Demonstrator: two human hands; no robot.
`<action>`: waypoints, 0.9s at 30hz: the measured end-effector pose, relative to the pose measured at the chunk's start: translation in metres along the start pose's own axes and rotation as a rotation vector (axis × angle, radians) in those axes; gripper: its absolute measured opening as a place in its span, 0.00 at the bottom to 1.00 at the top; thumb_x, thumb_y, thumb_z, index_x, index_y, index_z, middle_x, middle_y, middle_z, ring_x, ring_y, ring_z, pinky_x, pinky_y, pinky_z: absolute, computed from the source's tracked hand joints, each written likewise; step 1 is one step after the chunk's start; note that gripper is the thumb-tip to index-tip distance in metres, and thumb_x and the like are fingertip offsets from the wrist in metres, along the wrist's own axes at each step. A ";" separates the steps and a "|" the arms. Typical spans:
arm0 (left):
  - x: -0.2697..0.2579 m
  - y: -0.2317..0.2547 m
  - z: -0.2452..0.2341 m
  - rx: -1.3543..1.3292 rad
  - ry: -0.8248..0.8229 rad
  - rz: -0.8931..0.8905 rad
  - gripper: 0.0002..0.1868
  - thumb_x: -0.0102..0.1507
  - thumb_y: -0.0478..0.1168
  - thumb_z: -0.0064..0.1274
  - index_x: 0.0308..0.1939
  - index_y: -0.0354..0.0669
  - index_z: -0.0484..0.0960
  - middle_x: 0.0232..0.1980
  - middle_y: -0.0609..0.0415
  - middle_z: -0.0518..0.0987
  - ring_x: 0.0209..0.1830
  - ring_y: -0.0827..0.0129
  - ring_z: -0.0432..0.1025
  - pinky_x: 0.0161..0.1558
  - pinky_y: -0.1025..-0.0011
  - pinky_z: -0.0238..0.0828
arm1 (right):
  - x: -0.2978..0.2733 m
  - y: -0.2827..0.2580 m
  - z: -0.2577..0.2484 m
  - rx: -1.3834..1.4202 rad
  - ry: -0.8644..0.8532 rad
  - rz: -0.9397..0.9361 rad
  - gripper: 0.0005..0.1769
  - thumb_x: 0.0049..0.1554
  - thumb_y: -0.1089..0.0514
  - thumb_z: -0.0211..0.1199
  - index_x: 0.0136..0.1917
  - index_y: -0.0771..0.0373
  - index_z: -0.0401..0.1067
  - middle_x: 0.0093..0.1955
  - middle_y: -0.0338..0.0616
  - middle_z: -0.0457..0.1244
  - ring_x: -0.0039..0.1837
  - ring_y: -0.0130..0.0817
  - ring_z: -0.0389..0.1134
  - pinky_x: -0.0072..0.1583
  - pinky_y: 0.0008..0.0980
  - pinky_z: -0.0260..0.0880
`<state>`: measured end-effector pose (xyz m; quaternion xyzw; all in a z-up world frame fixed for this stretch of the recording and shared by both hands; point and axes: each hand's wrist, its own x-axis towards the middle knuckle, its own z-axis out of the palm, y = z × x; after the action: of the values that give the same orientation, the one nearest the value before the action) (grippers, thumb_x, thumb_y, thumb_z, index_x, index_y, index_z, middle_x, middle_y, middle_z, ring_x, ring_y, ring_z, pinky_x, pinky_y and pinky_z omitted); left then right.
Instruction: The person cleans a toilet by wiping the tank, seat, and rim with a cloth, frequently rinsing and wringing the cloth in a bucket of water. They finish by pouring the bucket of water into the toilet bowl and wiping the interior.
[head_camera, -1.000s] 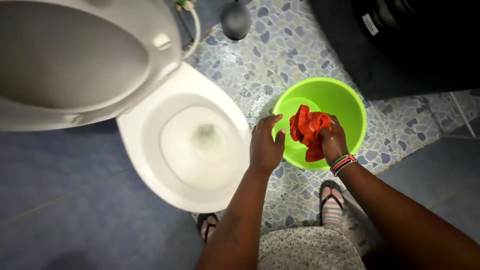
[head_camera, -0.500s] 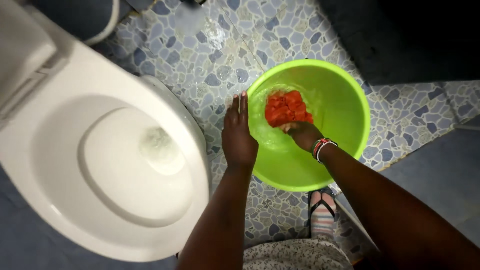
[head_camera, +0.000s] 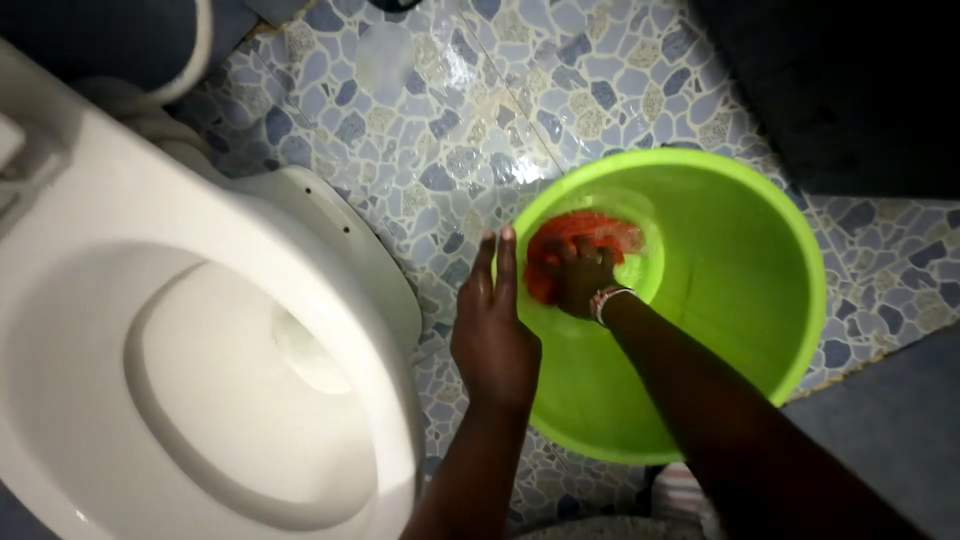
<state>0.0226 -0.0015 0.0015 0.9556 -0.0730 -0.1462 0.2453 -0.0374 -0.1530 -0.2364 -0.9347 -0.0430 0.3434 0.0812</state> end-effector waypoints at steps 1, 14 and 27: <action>0.001 0.000 0.001 0.018 -0.018 -0.015 0.52 0.50 0.16 0.46 0.77 0.58 0.62 0.75 0.54 0.67 0.66 0.56 0.69 0.49 0.67 0.75 | -0.019 -0.006 -0.055 0.038 -0.189 -0.088 0.41 0.47 0.38 0.69 0.74 0.27 0.64 0.81 0.44 0.47 0.79 0.55 0.42 0.68 0.81 0.40; -0.004 -0.003 0.007 -0.006 0.112 0.022 0.49 0.51 0.18 0.48 0.76 0.55 0.66 0.75 0.53 0.69 0.63 0.56 0.71 0.54 0.64 0.75 | -0.012 -0.001 0.069 0.960 0.129 0.237 0.42 0.47 0.43 0.68 0.74 0.46 0.65 0.73 0.54 0.55 0.76 0.63 0.49 0.74 0.65 0.49; -0.037 -0.008 -0.049 -1.487 0.138 -0.182 0.32 0.77 0.55 0.29 0.72 0.32 0.70 0.71 0.38 0.69 0.70 0.52 0.64 0.69 0.58 0.61 | -0.181 -0.078 -0.217 2.675 -0.223 -0.272 0.35 0.59 0.55 0.60 0.75 0.71 0.58 0.72 0.58 0.60 0.72 0.54 0.62 0.74 0.54 0.57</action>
<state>0.0032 0.0353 0.0475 0.5471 0.1399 -0.1166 0.8170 -0.0363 -0.1271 0.0562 -0.0949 0.2242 0.1845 0.9522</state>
